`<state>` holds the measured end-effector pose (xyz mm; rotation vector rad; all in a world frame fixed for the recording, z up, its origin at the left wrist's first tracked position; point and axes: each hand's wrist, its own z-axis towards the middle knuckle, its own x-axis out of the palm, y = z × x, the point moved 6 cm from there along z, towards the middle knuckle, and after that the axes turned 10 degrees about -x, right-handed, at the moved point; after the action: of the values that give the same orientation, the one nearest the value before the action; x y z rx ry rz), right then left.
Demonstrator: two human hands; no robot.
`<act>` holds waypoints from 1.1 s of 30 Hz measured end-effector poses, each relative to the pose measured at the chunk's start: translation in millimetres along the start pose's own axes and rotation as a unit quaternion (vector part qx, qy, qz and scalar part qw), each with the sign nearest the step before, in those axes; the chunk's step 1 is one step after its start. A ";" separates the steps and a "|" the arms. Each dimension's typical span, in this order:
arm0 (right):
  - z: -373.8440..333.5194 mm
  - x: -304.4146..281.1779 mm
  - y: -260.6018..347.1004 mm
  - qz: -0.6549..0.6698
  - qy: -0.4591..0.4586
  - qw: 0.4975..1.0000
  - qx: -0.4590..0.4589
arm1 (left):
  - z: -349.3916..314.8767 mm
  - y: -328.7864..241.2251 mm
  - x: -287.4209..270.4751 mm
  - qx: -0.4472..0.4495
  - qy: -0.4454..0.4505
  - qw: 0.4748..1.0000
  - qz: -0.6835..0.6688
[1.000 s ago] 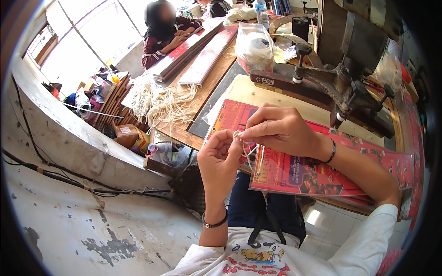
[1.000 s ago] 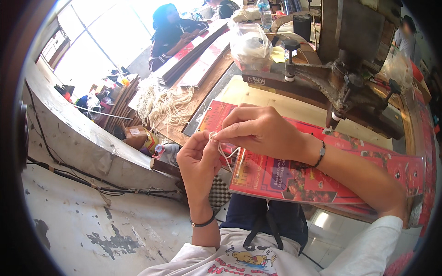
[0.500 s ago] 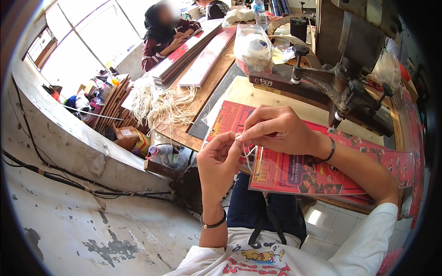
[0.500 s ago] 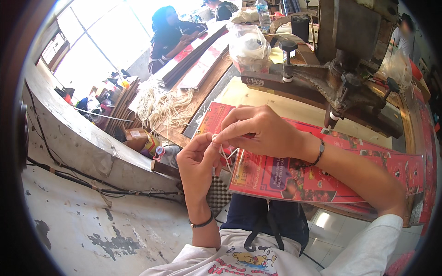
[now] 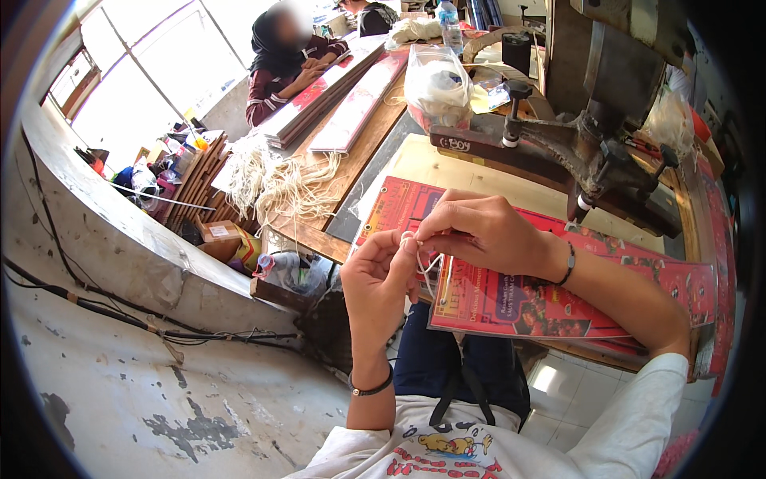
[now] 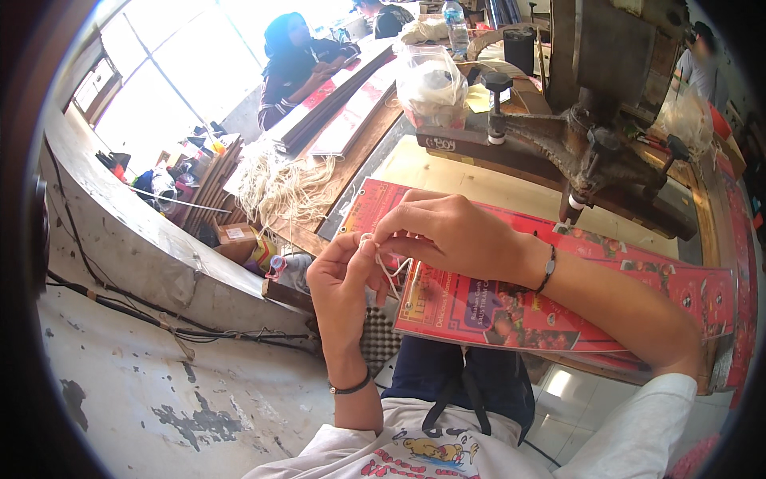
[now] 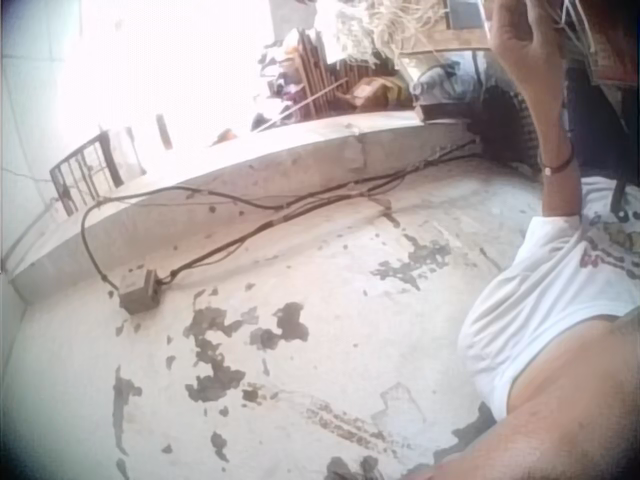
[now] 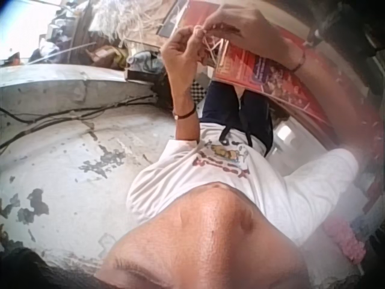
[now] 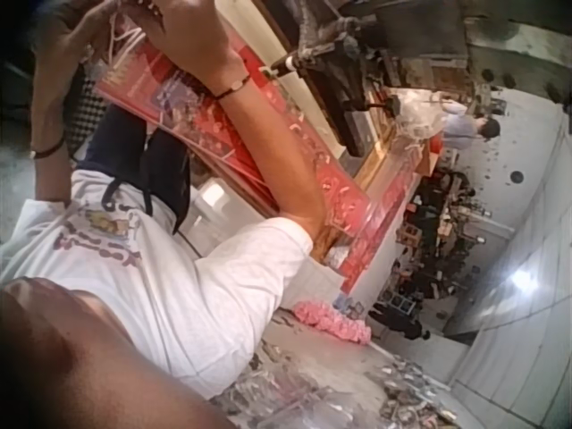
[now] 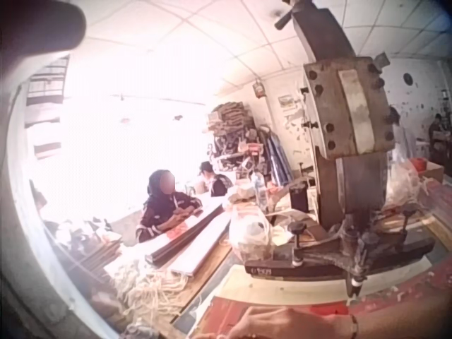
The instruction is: The person threads a white string through pre-punched holes in a red poster, ties the ends together, and repeats this process with each poster in a stack.
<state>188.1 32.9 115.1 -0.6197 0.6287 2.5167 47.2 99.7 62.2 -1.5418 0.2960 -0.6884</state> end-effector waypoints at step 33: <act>1.9 -1.5 -6.2 0.024 0.006 0.998 0.056 | -2.0 -2.8 3.0 0.011 -0.012 0.999 0.029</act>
<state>192.0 38.2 115.5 -0.5853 0.7915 2.5024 47.8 96.6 65.6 -1.5125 0.3135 -0.6259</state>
